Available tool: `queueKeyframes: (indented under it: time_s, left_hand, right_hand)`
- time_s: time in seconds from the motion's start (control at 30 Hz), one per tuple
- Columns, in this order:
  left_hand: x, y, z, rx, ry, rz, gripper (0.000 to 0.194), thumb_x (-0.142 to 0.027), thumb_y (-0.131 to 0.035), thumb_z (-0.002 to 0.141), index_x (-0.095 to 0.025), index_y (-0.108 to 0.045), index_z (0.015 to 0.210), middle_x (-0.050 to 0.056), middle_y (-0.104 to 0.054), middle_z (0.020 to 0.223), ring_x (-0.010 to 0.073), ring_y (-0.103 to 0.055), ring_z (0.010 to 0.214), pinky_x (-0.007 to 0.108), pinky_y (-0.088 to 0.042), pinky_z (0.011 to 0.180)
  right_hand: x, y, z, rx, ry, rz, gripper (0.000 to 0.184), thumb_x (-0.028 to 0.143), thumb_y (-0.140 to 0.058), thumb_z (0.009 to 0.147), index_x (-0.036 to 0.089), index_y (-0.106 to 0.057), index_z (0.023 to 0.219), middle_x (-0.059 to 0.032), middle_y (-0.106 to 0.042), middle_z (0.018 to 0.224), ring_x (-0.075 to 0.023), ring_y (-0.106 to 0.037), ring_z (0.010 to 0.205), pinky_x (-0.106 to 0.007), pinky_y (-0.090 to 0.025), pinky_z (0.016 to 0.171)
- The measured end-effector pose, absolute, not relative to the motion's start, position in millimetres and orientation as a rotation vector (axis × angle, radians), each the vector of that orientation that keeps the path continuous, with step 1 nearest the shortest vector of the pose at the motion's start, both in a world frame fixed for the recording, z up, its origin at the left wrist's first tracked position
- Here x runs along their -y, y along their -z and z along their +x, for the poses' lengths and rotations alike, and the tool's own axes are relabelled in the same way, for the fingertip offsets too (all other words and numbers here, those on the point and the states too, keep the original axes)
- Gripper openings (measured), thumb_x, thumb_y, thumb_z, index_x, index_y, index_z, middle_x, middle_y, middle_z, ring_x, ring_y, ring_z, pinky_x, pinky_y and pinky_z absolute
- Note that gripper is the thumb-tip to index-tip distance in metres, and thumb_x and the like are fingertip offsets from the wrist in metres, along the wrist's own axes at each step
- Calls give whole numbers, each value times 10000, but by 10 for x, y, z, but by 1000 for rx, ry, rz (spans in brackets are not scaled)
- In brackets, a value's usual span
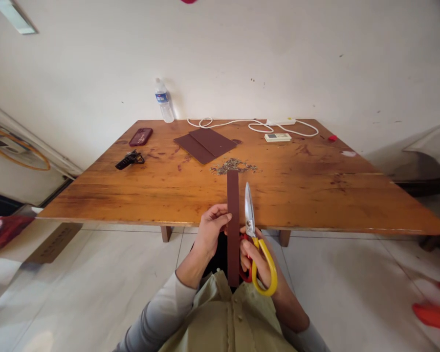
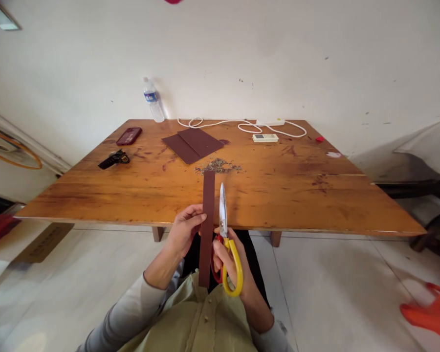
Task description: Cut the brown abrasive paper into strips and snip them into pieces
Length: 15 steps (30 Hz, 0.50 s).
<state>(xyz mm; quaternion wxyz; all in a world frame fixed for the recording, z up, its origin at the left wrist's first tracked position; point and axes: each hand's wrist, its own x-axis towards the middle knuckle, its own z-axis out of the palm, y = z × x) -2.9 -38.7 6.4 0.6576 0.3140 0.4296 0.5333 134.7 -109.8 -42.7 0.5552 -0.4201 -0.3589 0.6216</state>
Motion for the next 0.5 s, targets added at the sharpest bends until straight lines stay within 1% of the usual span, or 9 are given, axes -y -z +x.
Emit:
queueKeyframes:
  time_s: [0.07, 0.17, 0.33, 0.43, 0.5]
  left_hand:
    - [416, -87, -57, -971, -1222, 725, 246, -254, -896, 588, -173, -761, 777, -28, -676, 671, 85, -538, 545, 219, -421, 525]
    - [444, -140, -91, -966, -1227, 740, 250, -271, -891, 605, -180, -755, 794, -39, -641, 657, 82, -513, 533, 215, -401, 506]
    - [454, -211, -135, -960, -1148, 788, 275, -265, -875, 591, -189, -802, 845, -12, -704, 724, 79, -481, 512, 222, -325, 467]
    - [468, -211, -180, -921, -993, 843, 313, -242, -870, 590, -187, -847, 897, 17, -742, 768, 90, -495, 528, 237, -324, 489]
    - [488, -204, -222, -881, -896, 875, 350, -227, -876, 587, -185, -869, 934, 40, -770, 821, 99, -524, 558, 244, -347, 519]
  right_hand:
    - [1102, 446, 1344, 773, -1453, -944, 476, 617, -829, 876, 244, -641, 1106, 113, -546, 625, -56, -448, 391, -163, -420, 396]
    - [1105, 424, 1354, 709, -1427, -924, 469, 602, -843, 871, 241, -649, 1099, 106, -540, 643, -61, -447, 408, -166, -414, 399]
    - [1145, 406, 1381, 724, -1382, -917, 391, 550, -818, 913, 247, -648, 1092, 98, -522, 625, -90, -456, 426, -192, -420, 398]
    - [1174, 416, 1399, 756, -1315, -959, 349, 515, -789, 961, 259, -637, 1143, 92, -543, 643, -99, -477, 435, -191, -411, 388]
    - [1179, 403, 1415, 744, -1258, -977, 356, 503, -792, 966, 267, -626, 1174, 95, -551, 654, -99, -475, 440, -191, -409, 387]
